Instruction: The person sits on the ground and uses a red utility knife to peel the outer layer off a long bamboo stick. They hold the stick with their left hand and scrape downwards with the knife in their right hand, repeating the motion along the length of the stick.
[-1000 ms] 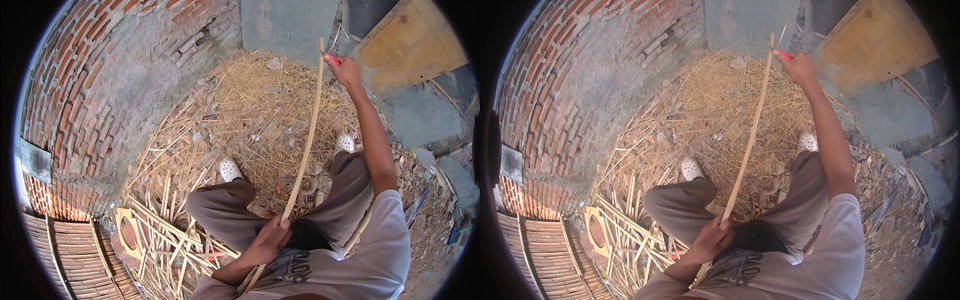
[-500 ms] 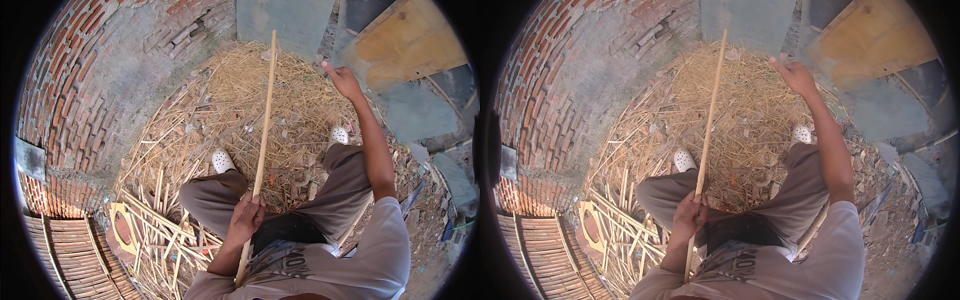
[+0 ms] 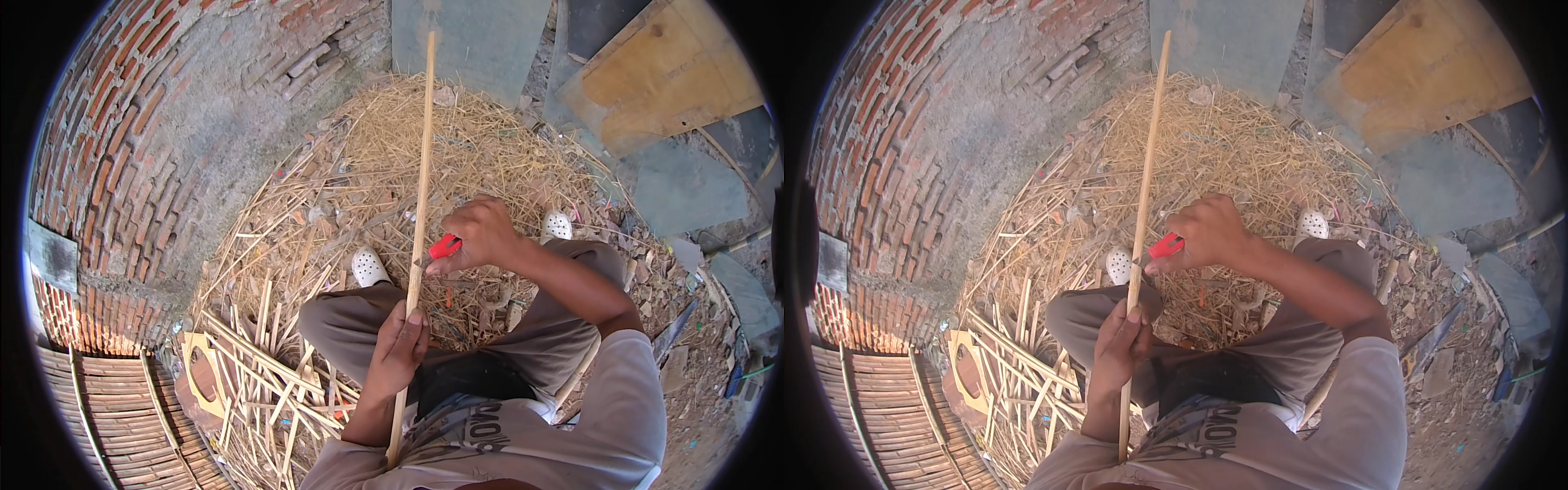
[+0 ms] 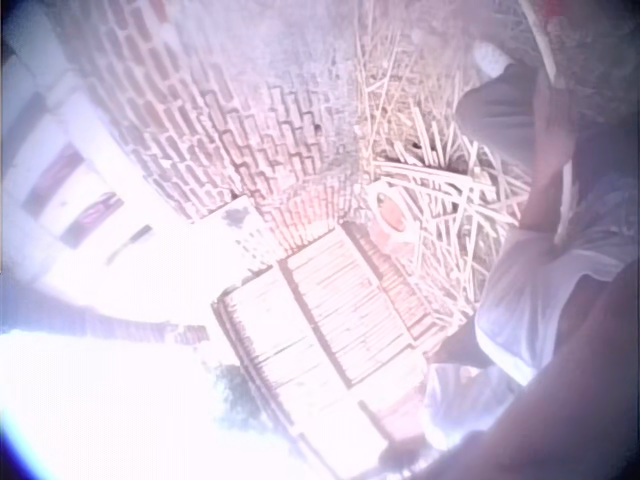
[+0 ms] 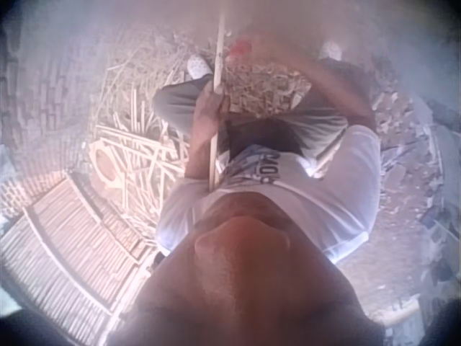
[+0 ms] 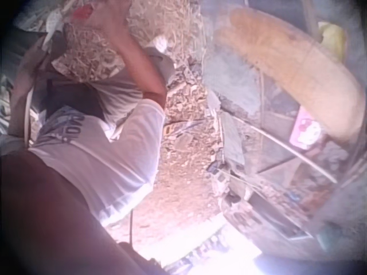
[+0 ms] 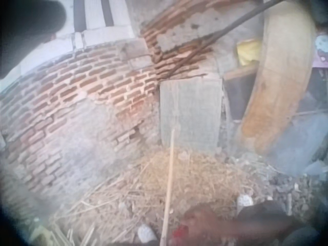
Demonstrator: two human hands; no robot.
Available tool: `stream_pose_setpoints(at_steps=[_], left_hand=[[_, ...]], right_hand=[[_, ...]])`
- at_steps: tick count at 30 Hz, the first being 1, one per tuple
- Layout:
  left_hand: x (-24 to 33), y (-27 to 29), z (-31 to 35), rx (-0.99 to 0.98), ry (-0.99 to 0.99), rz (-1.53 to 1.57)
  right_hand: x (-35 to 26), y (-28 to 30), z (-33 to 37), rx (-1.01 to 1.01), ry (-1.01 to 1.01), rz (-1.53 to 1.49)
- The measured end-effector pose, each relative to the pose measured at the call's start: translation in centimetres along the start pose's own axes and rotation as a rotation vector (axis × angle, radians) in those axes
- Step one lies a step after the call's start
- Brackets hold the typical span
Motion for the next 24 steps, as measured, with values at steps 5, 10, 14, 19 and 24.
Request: stream_pose_setpoints(at_steps=[5,10,14,19,24], left_hand=[[-0.2,-0.3,0.2,0.003,0.045,-0.012],[-0.7,-0.4,0.1,0.001,0.029,0.011],[-1.2,-0.5,0.8,-0.043,-0.037,-0.095],[-1.9,-0.9,2.5,-0.118,0.122,0.01],[-3.4,-1.8,4.3,-0.189,0.121,0.061]], right_hand=[[3.4,0.0,-1.6,-0.072,-0.125,0.139],[7.1,-0.7,-1.9,-0.032,-0.362,0.118],[8.6,0.4,-2.4,-0.057,-0.238,0.199],[14.9,2.3,-3.5,0.022,-0.53,0.295],[21.2,5.5,-3.6,0.102,-0.735,0.214]])
Point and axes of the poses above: each hand's wrist, its own z-axis away from the middle knuckle, its own y-axis out of the back of the hand, x = y × z, the point moved 5 cm from there along -z, towards the middle knuckle, and after that the axes turned 4 degrees about x, right-handed, at the moved point
